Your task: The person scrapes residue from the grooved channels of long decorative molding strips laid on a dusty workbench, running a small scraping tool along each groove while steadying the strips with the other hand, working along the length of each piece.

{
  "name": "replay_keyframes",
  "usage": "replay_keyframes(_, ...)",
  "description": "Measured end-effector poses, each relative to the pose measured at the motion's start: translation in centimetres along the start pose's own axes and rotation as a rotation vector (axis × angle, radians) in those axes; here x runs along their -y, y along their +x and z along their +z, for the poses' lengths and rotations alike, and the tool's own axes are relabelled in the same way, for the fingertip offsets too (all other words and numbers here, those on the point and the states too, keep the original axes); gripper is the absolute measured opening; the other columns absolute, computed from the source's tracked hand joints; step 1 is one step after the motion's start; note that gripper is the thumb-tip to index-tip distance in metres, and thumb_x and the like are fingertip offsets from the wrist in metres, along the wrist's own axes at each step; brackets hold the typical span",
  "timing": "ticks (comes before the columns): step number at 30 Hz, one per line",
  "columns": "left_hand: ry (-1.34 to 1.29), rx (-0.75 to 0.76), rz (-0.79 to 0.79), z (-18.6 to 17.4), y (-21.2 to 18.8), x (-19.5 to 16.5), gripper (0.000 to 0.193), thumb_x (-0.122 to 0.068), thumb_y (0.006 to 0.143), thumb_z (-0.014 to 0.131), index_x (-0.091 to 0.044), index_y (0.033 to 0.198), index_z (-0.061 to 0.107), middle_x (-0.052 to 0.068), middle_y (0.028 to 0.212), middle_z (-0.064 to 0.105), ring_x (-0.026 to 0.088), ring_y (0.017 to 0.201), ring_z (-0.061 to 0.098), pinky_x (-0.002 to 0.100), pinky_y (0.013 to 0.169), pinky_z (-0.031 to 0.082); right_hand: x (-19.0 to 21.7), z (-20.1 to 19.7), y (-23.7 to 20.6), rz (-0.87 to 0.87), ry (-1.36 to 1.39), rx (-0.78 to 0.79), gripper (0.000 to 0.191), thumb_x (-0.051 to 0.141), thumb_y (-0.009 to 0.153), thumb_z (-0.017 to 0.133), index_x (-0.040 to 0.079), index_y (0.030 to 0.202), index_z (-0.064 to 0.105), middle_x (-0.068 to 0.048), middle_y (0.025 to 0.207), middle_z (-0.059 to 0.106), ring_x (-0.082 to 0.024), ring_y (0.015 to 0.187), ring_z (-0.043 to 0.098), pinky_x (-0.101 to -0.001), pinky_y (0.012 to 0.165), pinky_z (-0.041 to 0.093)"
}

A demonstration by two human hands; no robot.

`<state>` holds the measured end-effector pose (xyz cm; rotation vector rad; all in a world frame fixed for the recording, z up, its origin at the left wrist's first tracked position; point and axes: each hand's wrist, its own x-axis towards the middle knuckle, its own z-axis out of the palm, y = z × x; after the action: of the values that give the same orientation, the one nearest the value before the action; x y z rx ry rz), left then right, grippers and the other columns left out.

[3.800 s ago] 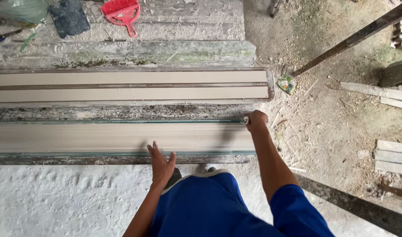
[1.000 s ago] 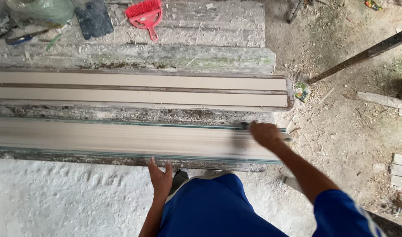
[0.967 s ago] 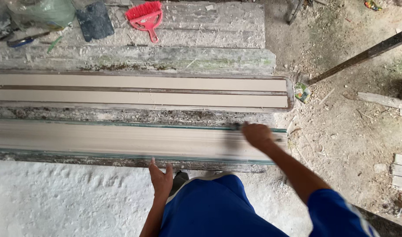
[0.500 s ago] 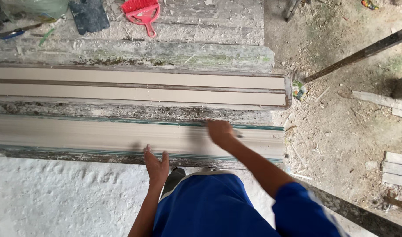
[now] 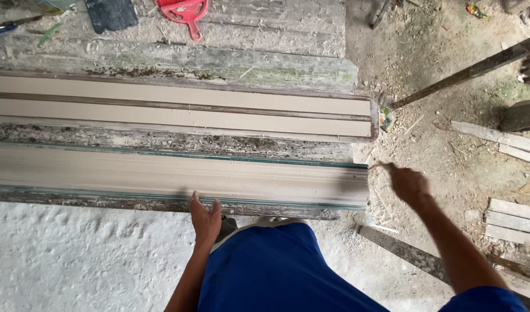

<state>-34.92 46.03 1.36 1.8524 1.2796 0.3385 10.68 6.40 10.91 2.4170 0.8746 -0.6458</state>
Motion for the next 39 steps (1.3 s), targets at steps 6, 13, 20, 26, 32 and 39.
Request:
replay_keyframes(6, 0.095, -0.026, 0.101, 1.4, 0.8, -1.2, 0.083, -0.030, 0.091, 0.070, 0.008, 0.154, 0.031, 0.037, 0.156, 0.032, 0.049, 0.149, 0.029, 0.052, 0.121, 0.027, 12.7, -1.8, 2.0, -0.343, 0.032, -0.310, 0.040, 0.021, 0.107, 0.038, 0.015, 0.146, 0.045, -0.016, 0.099, 0.070, -0.016, 0.060, 0.064, -0.0252, 0.033, 0.049)
replay_keyframes(13, 0.076, 0.032, 0.051, 1.3, 0.2, -1.5, 0.083, -0.031, 0.093, 0.070, 0.008, 0.154, 0.029, 0.037, 0.158, 0.028, 0.049, 0.150, 0.025, 0.053, 0.120, 0.026, 22.7, -3.0, 2.8, -0.380, 0.005, -0.280, 0.054, 0.017, 0.096, 0.053, 0.016, 0.149, 0.045, -0.017, 0.115, 0.068, -0.028, 0.085, 0.072, -0.0348, 0.057, 0.058)
replay_keyframes(20, 0.000, -0.022, 0.024, 0.6, -1.1, -1.2, 0.082, -0.029, 0.092, 0.070, 0.007, 0.154, 0.031, 0.034, 0.158, 0.030, 0.048, 0.148, 0.032, 0.050, 0.114, 0.035, 9.0, 0.7, 1.2, -0.052, -0.021, 0.336, 0.075, 0.012, 0.109, 0.043, 0.037, 0.168, 0.005, -0.014, 0.090, 0.067, -0.008, 0.048, 0.043, -0.0232, 0.036, 0.042)
replay_keyframes(26, 0.091, -0.095, 0.138, 1.2, -1.1, -0.1, 0.080, -0.031, 0.093, 0.070, 0.011, 0.152, 0.034, 0.036, 0.153, 0.039, 0.049, 0.142, 0.039, 0.052, 0.117, 0.034, -6.3, 0.4, -0.4, 0.013, -0.115, 0.169, 0.019, 0.029, 0.105, 0.043, 0.015, 0.109, 0.055, 0.001, 0.070, 0.049, -0.005, 0.044, 0.038, -0.0253, 0.038, 0.034)
replay_keyframes(32, 0.151, -0.050, 0.124, 2.5, -1.3, -0.6, 0.081, -0.030, 0.091, 0.070, 0.009, 0.153, 0.034, 0.036, 0.151, 0.039, 0.050, 0.143, 0.037, 0.053, 0.119, 0.032, 3.4, -3.2, -0.3, -0.152, 0.391, 0.220, 0.048, 0.032, 0.110, 0.033, 0.033, 0.158, 0.035, -0.029, 0.124, 0.047, -0.019, 0.059, 0.061, -0.0352, 0.056, 0.056)
replay_keyframes(39, 0.072, -0.051, 0.093, 2.5, -0.6, -3.5, 0.079, -0.028, 0.093, 0.070, 0.008, 0.152, 0.032, 0.038, 0.157, 0.031, 0.051, 0.148, 0.029, 0.052, 0.118, 0.030, 8.2, -4.1, 2.1, -0.429, 0.466, 0.096, 0.045, 0.045, 0.100, 0.050, 0.024, 0.139, 0.060, -0.007, 0.070, 0.063, -0.021, 0.064, 0.065, -0.0437, 0.067, 0.058)
